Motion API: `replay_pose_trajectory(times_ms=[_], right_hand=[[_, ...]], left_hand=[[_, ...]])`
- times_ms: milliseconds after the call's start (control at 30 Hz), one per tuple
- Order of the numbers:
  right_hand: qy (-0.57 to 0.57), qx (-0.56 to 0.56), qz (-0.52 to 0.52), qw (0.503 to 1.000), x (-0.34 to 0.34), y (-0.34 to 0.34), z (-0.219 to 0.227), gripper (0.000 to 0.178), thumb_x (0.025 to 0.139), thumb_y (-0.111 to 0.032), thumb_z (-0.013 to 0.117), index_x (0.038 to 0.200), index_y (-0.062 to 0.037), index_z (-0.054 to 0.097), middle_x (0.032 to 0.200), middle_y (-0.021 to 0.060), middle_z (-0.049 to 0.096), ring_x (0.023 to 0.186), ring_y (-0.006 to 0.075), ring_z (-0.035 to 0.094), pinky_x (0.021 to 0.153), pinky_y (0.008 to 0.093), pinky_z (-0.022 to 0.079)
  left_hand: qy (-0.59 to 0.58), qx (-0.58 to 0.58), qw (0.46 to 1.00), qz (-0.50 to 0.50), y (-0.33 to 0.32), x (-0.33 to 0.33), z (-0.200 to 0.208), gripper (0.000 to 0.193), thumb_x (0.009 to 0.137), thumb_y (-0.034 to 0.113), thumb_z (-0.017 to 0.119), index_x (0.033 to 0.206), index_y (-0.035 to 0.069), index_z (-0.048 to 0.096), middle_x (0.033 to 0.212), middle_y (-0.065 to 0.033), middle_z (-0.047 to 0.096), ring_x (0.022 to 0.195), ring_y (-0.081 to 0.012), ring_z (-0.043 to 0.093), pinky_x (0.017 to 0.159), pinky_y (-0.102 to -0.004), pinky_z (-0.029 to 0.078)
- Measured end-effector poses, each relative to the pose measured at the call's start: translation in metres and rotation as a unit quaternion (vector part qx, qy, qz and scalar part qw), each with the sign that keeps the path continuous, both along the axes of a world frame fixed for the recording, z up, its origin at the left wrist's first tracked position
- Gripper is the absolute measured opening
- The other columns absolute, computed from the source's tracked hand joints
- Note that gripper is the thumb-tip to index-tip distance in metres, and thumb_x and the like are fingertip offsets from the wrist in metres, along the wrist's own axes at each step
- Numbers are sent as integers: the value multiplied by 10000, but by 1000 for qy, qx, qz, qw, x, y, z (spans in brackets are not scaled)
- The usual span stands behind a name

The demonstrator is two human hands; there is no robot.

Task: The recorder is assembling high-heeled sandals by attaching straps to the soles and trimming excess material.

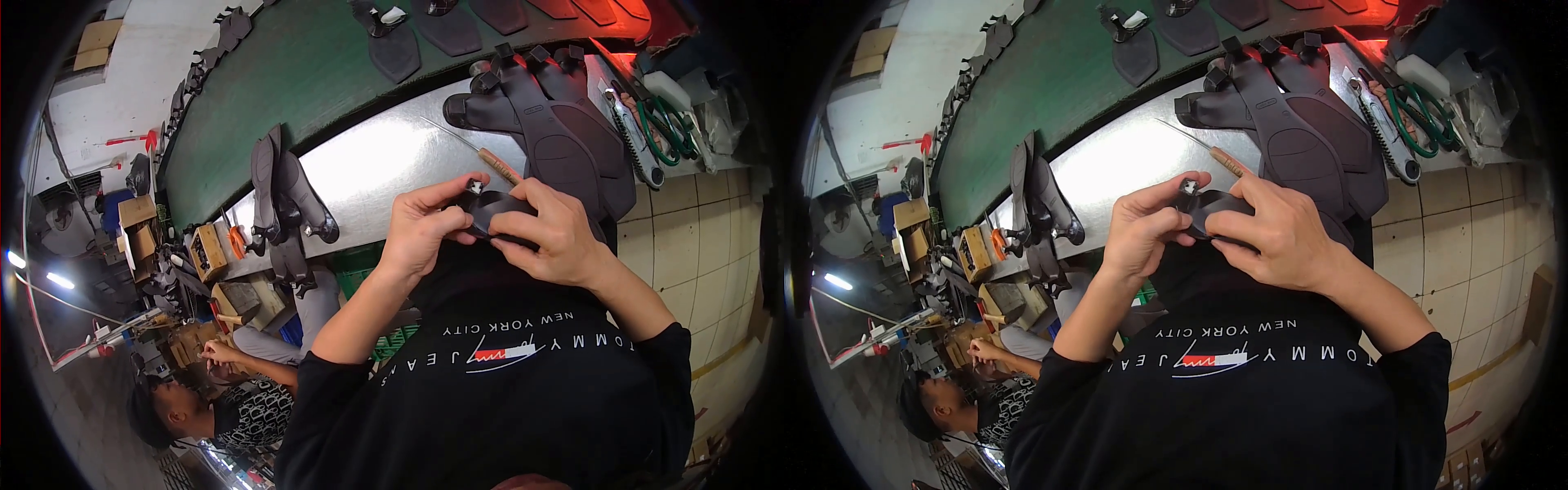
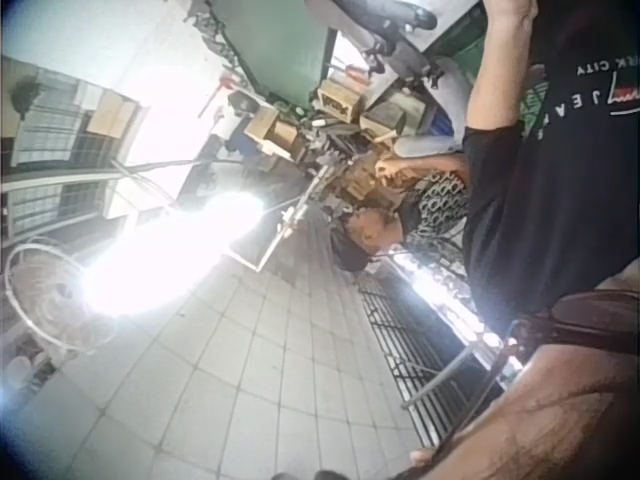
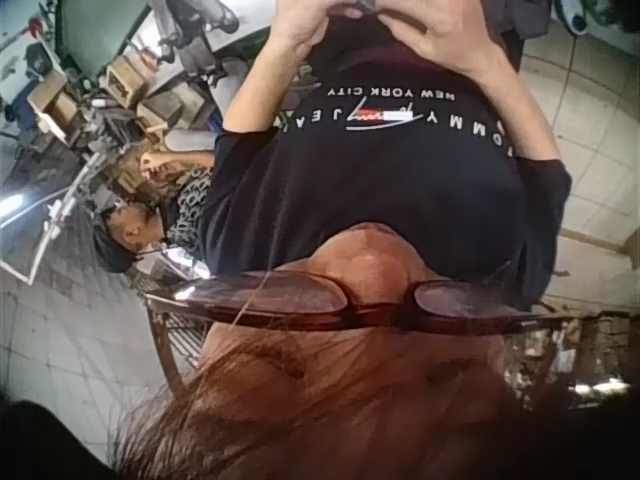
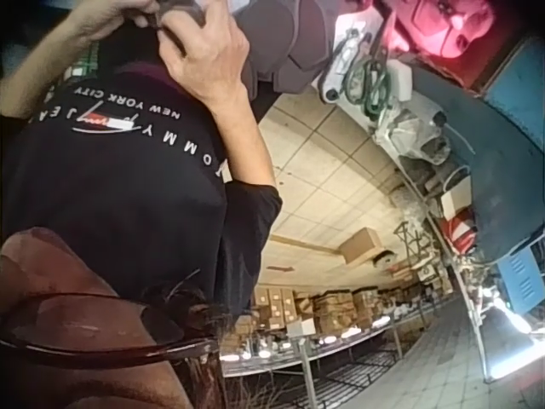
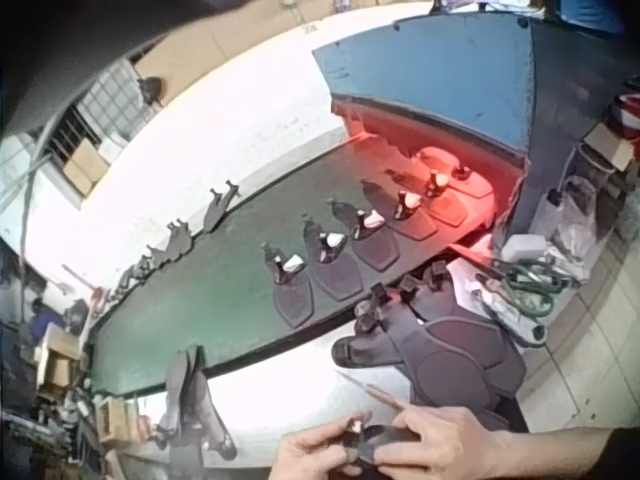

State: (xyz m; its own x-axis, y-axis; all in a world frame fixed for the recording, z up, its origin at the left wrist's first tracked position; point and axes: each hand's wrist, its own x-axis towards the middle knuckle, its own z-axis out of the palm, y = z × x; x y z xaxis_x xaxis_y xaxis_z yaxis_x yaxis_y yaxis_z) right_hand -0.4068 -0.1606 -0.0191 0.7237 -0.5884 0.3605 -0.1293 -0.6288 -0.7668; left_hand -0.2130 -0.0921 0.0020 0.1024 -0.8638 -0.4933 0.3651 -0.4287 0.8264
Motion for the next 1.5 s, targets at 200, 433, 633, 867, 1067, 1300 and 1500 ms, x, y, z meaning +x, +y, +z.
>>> replay_pose_trajectory(times_ms=[200, 433, 633, 867, 1067, 1300, 1500], right_hand=[[-36, -125, -6, 992, -1, -1, 4, 304, 590, -117, 782, 865, -115, 654, 846, 127, 531, 710, 284, 582, 579, 347, 472], [-73, -70, -5, 995, -5, -4, 10, 262, 676, -144, 739, 922, -124, 650, 851, 101, 526, 715, 269, 580, 592, 340, 478], [-87, 52, -4, 995, -7, -4, 15, 348, 732, -43, 697, 1067, -31, 603, 854, 129, 610, 727, 280, 620, 636, 355, 503], [-52, 131, -24, 990, -9, -1, 5, 234, 731, -63, 742, 902, -18, 590, 774, 106, 626, 687, 257, 637, 610, 332, 503], [-49, 86, -32, 995, -4, 1, 2, 209, 732, -94, 747, 833, -27, 576, 731, 99, 619, 671, 282, 620, 589, 345, 482], [-19, 113, -20, 993, -5, 5, -3, 199, 740, -94, 733, 827, -38, 562, 710, 96, 610, 666, 285, 616, 590, 356, 476], [-20, 140, -19, 990, -5, 11, -4, 212, 763, -84, 715, 904, -30, 566, 731, 98, 617, 678, 284, 627, 605, 360, 482]], left_hand=[[191, 114, 974, 33, -2, 2, 4, 559, 743, -94, 510, 1286, 34, 521, 1222, -98, 599, 709, -119, 658, 549, -192, 562], [262, 82, 960, 49, 3, -4, 0, 698, 747, -75, 488, 1415, 48, 326, 1402, -127, 436, 797, -125, 667, 515, -149, 540], [126, 16, 990, -68, -1, 8, 4, 638, 755, -23, 518, 1379, 27, 395, 1157, -81, 572, 791, -81, 596, 531, -180, 516], [153, 27, 983, -94, 4, 12, 9, 433, 846, 91, 531, 1272, 21, 502, 970, -28, 604, 766, -77, 587, 581, -225, 525], [25, 38, 992, -113, 8, 5, 8, 301, 925, 126, 515, 1211, 48, 568, 928, -12, 609, 753, -60, 575, 621, -225, 531], [-52, 53, 986, -149, 11, 1, -3, 252, 907, 119, 561, 1134, 30, 624, 835, -4, 620, 650, -54, 542, 585, -202, 473], [-34, 79, 993, -76, 13, -3, -13, 164, 852, 96, 663, 972, -15, 670, 759, -3, 633, 644, -44, 545, 566, -197, 441]])
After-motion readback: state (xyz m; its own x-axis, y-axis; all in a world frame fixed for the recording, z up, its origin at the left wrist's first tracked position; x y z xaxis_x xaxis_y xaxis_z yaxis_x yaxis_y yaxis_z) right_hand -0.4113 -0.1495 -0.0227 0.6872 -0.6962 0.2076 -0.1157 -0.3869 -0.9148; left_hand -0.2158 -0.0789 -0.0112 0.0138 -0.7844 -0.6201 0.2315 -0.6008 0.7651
